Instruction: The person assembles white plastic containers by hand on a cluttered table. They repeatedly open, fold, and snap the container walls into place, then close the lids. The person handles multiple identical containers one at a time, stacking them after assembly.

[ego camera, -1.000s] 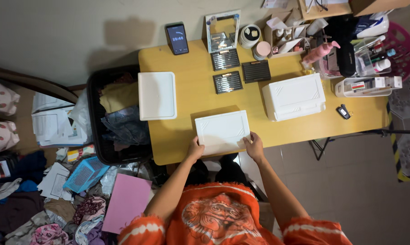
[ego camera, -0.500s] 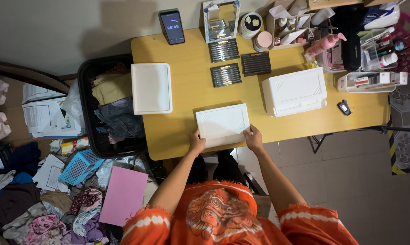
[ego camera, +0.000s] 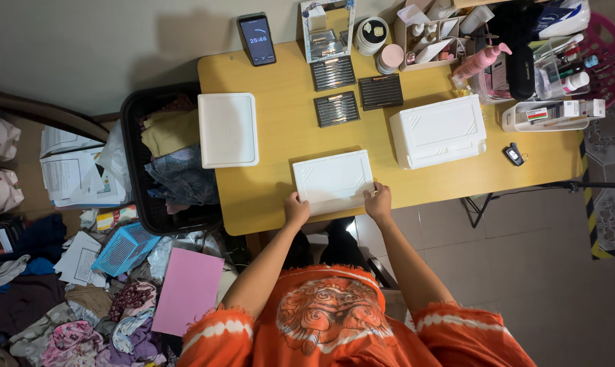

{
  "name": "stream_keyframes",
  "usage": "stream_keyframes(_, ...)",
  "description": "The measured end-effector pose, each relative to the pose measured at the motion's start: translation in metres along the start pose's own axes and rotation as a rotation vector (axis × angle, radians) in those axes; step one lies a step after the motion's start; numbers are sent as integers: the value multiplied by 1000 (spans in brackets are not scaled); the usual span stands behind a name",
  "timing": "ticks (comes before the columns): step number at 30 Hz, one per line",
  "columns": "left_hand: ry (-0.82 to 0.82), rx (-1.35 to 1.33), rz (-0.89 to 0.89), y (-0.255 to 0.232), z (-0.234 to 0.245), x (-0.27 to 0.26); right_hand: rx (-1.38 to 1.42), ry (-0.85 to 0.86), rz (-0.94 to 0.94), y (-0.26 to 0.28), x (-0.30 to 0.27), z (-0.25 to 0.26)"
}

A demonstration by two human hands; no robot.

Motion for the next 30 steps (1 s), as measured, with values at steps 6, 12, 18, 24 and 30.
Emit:
stream_keyframes(6, 52, -95, 64, -8, 5, -1, 161, 70, -124, 5, 3, 7)
stream_keyframes(12, -1, -227, -131, -33, 27, 10, 310, -46, -107, 25, 16, 25)
stream_keyframes(18, -54, 21, -287, -64, 50, 22, 473, -6, -103, 46, 39, 32)
stream_keyframes(24, -95, 65, -612, -102, 59, 34, 504, 27, -15, 65, 60, 30)
stream_keyframes(30, -18, 63, -426, -98, 52, 62, 510, 102, 53, 75, 75, 22)
Point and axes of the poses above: each hand's wrist, its own x-axis towards the middle knuckle, its own z-axis out of the back of the hand, y = z × x, the point moved 6 cm from there along x, towards the middle knuckle, and after that the axes turned 5 degrees about -y, right-handed, at the moved point
